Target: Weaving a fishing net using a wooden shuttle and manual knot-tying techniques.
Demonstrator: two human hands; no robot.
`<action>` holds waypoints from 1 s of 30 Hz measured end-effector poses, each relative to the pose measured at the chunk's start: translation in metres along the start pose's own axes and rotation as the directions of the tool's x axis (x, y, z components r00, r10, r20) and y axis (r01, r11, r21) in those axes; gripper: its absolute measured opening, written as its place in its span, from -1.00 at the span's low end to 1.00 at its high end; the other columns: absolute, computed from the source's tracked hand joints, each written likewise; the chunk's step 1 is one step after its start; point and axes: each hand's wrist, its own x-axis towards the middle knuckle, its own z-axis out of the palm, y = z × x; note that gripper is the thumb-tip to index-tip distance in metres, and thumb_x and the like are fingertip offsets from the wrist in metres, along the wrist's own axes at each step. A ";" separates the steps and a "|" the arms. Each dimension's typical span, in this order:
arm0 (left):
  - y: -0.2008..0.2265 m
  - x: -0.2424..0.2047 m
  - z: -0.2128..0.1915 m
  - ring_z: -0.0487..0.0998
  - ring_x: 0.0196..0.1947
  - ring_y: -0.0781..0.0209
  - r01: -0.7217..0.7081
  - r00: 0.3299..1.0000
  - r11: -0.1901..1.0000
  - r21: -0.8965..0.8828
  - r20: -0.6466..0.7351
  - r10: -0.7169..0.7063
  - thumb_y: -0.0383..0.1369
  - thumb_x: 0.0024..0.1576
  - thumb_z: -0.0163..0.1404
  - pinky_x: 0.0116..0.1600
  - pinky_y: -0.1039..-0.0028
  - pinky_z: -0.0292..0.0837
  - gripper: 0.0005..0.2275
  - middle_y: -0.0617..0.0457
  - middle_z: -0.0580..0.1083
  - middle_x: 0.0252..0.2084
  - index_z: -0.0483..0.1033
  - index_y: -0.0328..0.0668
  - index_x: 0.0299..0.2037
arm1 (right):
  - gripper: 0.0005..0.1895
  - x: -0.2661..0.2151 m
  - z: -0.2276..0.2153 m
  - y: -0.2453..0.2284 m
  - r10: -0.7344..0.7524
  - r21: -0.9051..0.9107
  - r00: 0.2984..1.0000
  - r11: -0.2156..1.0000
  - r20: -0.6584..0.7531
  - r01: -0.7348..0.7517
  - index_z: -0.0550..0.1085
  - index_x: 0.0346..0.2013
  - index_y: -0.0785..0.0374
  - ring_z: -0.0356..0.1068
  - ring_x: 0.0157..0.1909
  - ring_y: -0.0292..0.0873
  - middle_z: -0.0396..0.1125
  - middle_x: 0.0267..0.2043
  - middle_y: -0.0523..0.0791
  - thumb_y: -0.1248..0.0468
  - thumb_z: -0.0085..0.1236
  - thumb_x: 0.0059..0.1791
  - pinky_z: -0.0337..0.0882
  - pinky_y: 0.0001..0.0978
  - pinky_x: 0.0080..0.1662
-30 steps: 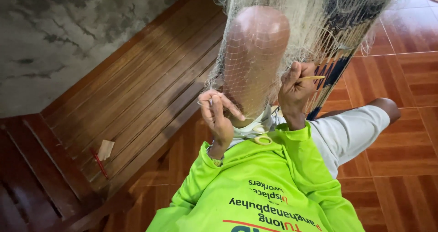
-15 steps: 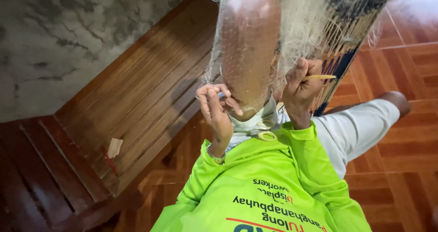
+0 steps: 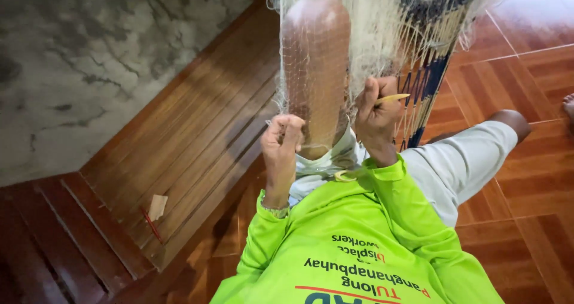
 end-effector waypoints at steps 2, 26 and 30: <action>0.007 0.002 0.005 0.25 -0.71 0.44 -0.016 1.000 0.999 -0.034 -0.017 0.015 -0.39 0.32 -0.04 -0.47 0.69 0.21 -0.87 0.13 0.23 -0.71 0.47 -0.29 -0.23 | -0.60 0.001 0.003 0.000 0.006 -0.018 1.000 1.000 0.004 -0.006 0.33 -0.52 0.29 0.21 -0.61 -0.19 0.24 -0.67 -0.08 0.37 -0.09 0.24 0.26 -0.40 -0.37; -0.018 0.017 0.022 0.36 -0.65 0.41 -0.073 0.997 0.994 -0.082 0.015 0.074 -0.30 0.43 -0.34 -0.44 0.75 0.20 -0.85 -0.26 0.64 -0.35 0.18 -0.12 -0.18 | -0.85 0.039 -0.079 -0.002 0.050 -0.251 0.914 0.966 0.403 0.058 0.44 -0.02 0.31 0.21 -0.49 -0.02 0.20 -0.47 0.00 0.35 -0.11 0.23 0.29 -0.23 -0.32; -0.015 0.015 0.025 0.37 -0.62 0.42 -0.115 0.992 0.993 -0.041 0.047 0.116 -0.28 0.44 -0.38 -0.37 0.74 0.23 -0.82 -0.24 0.65 -0.29 0.17 -0.14 -0.17 | -0.79 0.050 -0.079 -0.040 0.003 -0.242 0.845 0.959 0.534 0.150 0.51 0.06 0.33 0.27 -0.55 0.00 0.27 -0.44 0.06 0.49 0.02 0.16 0.33 -0.27 -0.44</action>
